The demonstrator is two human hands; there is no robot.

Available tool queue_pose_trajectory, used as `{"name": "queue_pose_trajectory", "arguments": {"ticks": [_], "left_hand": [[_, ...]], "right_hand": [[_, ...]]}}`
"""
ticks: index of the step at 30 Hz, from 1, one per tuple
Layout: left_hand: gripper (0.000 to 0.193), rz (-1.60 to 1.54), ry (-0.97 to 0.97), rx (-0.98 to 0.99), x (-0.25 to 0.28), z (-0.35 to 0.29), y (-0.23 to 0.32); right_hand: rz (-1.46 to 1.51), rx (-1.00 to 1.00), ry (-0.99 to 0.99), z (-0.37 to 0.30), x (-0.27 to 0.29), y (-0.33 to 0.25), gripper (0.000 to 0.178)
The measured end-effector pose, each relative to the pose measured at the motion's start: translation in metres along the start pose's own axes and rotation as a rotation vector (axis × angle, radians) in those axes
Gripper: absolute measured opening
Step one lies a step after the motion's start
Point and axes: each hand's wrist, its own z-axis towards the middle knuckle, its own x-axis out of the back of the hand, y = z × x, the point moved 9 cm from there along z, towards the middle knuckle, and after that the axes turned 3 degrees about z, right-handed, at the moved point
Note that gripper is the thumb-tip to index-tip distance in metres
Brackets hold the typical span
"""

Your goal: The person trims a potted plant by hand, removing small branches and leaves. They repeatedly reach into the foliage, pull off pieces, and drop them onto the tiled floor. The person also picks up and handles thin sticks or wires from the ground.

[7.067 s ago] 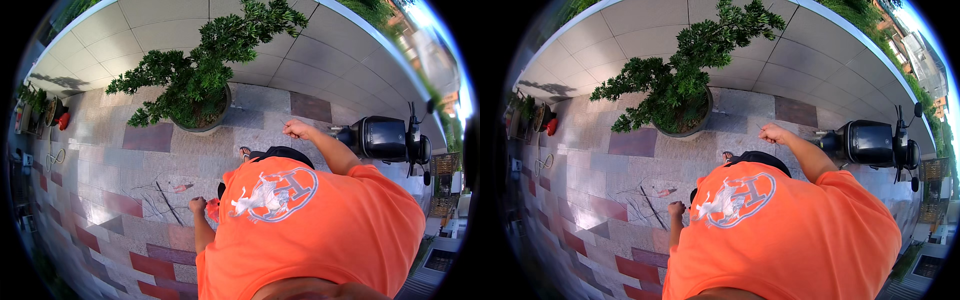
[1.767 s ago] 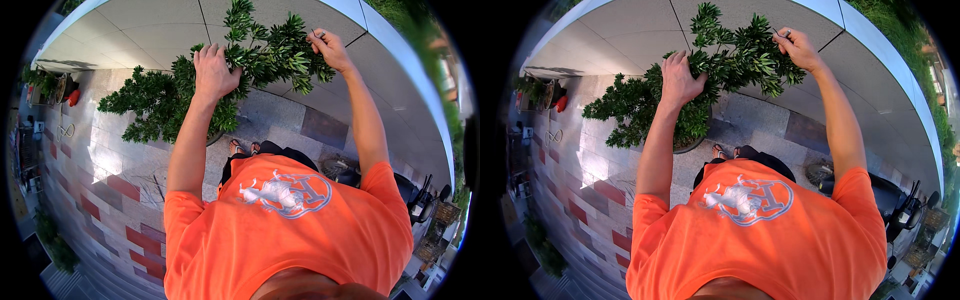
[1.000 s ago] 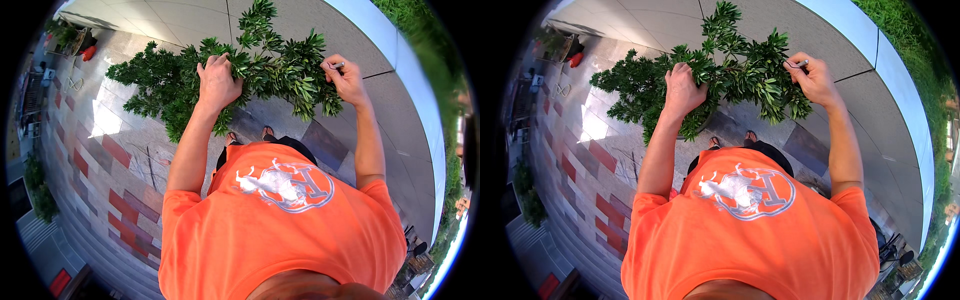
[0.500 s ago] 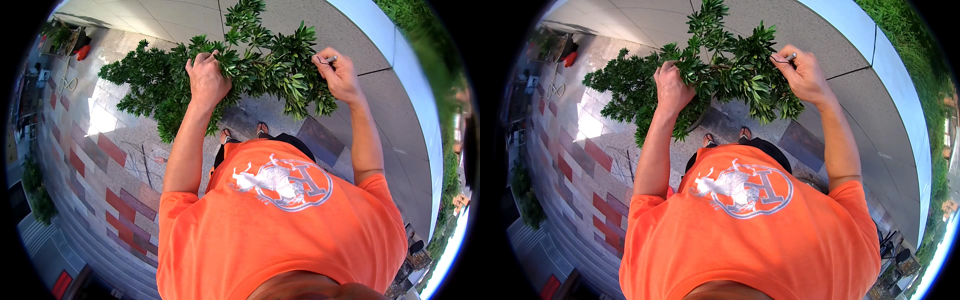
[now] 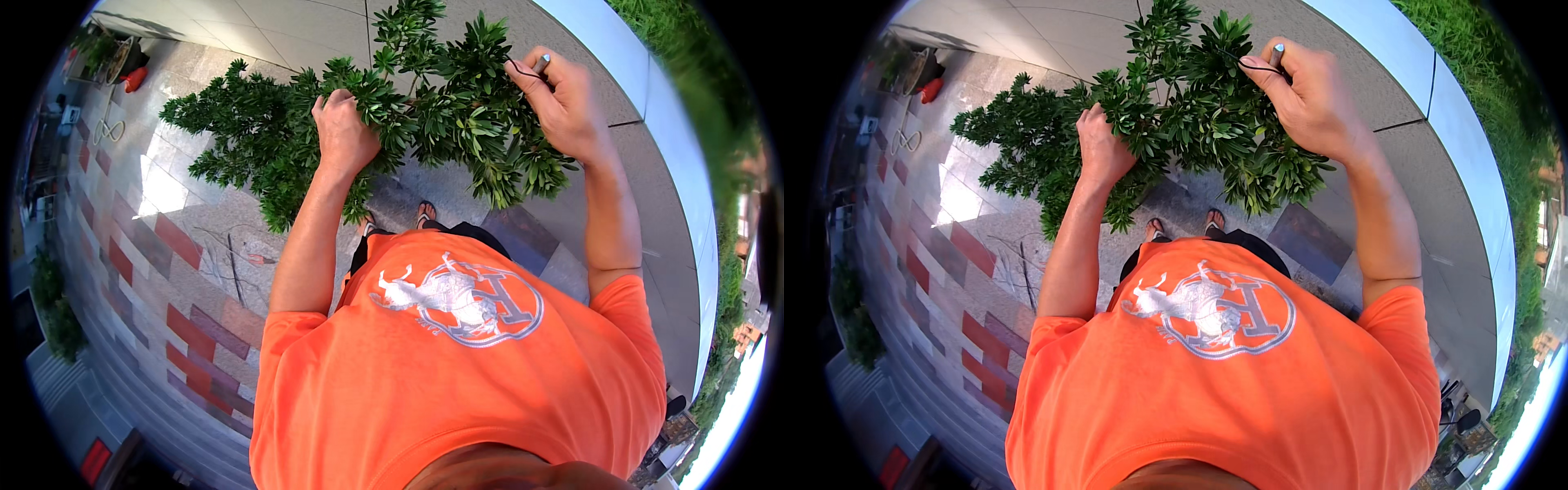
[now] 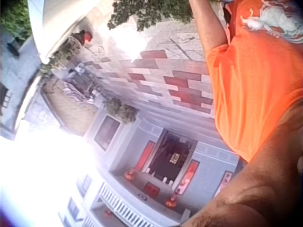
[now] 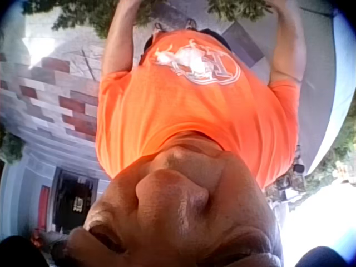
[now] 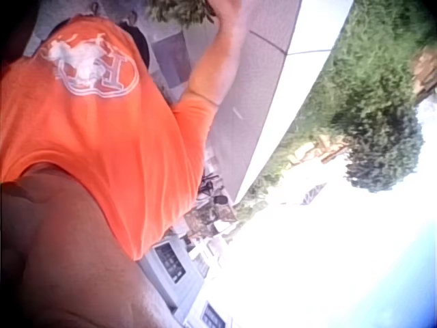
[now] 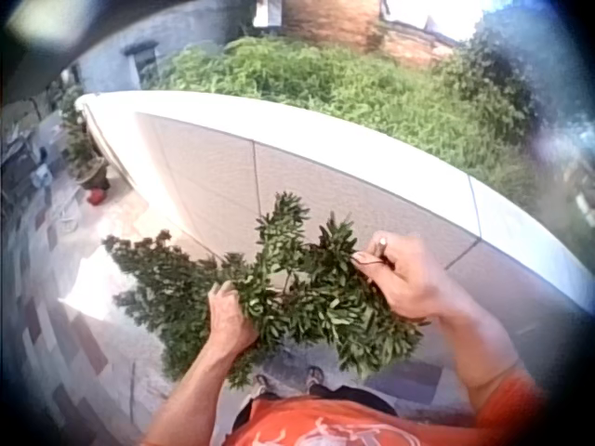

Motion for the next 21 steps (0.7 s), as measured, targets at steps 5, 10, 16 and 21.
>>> {"name": "queue_pose_trajectory", "arguments": {"ticks": [5, 10, 16, 21], "left_hand": [[0.023, -0.033, 0.007, -0.03, 0.008, 0.001, 0.003], [0.025, -0.039, 0.008, -0.018, 0.008, 0.001, 0.0], [0.027, -0.043, -0.026, -0.012, 0.002, 0.002, -0.005], [0.025, -0.015, -0.06, 0.011, 0.002, 0.001, -0.008]], "right_hand": [[-0.078, -0.021, -0.061, 0.027, -0.004, -0.024, 0.034], [-0.163, -0.048, -0.125, 0.05, -0.009, -0.042, 0.034], [-0.282, -0.083, -0.121, 0.074, -0.012, -0.067, 0.027], [-0.257, -0.098, -0.148, 0.079, -0.018, -0.078, 0.028]]}}
